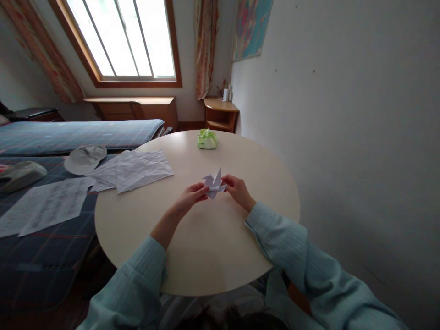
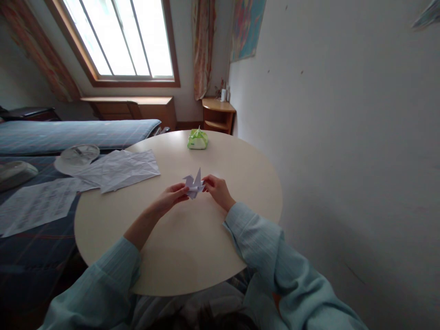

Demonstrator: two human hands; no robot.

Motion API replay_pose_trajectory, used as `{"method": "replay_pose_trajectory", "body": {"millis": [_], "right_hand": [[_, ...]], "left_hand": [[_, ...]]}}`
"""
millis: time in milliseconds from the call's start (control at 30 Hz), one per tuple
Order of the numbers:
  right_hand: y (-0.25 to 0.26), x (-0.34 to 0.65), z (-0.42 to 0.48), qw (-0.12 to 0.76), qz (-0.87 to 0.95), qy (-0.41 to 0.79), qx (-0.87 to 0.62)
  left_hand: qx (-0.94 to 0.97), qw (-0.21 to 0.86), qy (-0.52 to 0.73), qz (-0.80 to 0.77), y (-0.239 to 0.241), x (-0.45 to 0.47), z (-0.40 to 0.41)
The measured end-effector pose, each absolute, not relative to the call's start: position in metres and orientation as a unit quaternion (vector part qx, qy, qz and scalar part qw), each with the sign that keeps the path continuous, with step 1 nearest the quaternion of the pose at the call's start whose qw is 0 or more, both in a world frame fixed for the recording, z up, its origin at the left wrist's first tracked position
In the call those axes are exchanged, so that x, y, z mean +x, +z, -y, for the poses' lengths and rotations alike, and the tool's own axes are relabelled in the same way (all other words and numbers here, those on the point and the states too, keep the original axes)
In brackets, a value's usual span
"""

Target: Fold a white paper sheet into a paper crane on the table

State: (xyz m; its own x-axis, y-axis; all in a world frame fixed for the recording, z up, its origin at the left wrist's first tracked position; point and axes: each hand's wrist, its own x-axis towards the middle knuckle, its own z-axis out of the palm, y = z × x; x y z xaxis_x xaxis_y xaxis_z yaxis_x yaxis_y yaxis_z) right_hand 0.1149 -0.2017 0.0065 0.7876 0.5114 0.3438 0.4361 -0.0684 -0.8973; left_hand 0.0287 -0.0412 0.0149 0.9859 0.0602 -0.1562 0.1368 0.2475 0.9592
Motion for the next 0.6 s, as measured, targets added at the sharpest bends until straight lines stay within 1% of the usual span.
{"method": "replay_pose_trajectory", "body": {"millis": [333,600], "right_hand": [[0.012,0.117,0.201,0.703,0.257,0.154,-0.645],[0.016,0.115,0.203,0.738,0.201,0.281,-0.58]], "left_hand": [[0.687,0.727,0.005,-0.009,0.017,0.029,0.035],[0.704,0.709,-0.003,0.027,0.012,0.033,0.029]]}}
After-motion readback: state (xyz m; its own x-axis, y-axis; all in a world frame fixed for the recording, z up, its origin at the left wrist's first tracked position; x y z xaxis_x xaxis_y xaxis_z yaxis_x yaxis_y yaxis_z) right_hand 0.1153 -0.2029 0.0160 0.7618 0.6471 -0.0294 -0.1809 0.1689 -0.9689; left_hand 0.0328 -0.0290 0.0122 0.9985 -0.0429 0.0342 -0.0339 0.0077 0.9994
